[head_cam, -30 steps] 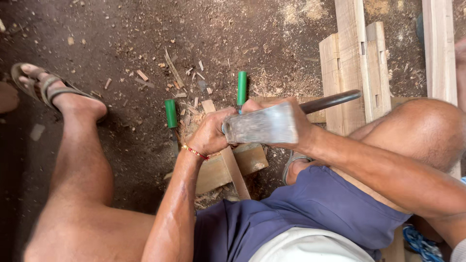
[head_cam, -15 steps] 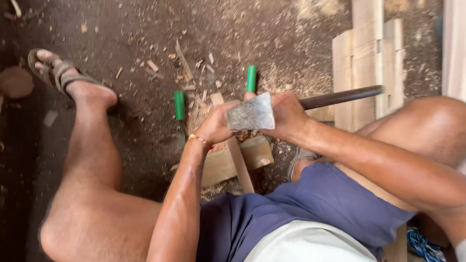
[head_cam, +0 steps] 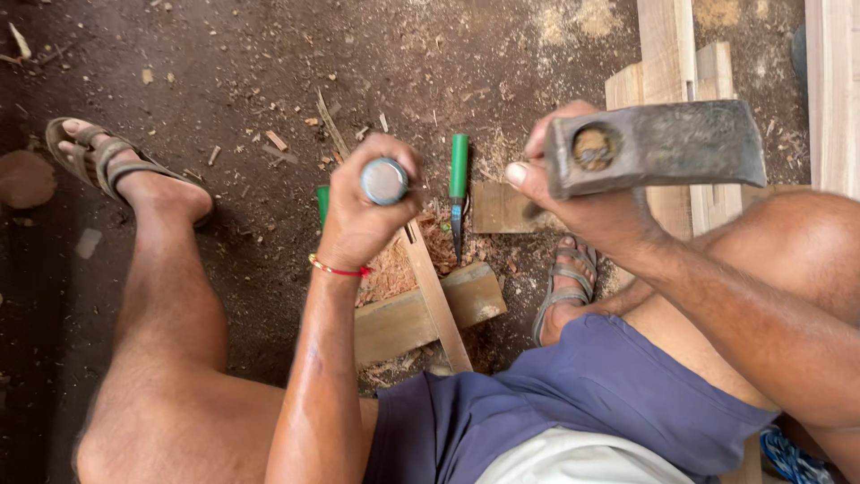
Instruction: The person carves a mortise into a wooden beam by positioning a chisel and striking it with an adze. The person repeats this action many times to deepen the hole, occasionally clearing wood chips.
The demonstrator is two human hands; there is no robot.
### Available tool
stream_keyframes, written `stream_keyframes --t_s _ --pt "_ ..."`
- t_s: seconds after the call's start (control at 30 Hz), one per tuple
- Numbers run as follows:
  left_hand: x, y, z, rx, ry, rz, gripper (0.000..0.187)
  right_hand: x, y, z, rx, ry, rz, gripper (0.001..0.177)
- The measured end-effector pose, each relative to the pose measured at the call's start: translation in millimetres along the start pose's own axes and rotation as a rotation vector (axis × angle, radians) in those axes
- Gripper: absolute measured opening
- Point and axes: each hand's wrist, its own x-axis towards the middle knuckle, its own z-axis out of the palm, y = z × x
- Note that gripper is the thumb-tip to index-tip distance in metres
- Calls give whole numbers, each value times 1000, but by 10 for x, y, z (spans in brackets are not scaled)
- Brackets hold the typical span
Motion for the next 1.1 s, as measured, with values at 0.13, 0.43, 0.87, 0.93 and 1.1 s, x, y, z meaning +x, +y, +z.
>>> stream_keyframes --t_s 0.13,0.43,0.87,0.93,1.1 --pt "-27 -23 147 32 -76 -114 30 -50 -57 -19 394 24 306 18" --pt "-2 -273 233 183 -175 -205 28 15 -77 -7 497 52 385 19" --pt "-25 -356 205 279 -223 -175 30 -83 16 73 -12 -64 170 27" --pt "-43 -363 218 288 -222 -200 29 -81 4 83 -155 -110 109 25" --pt "-109 -439 264 205 -217 -203 42 21 28 260 -377 -271 -120 19"
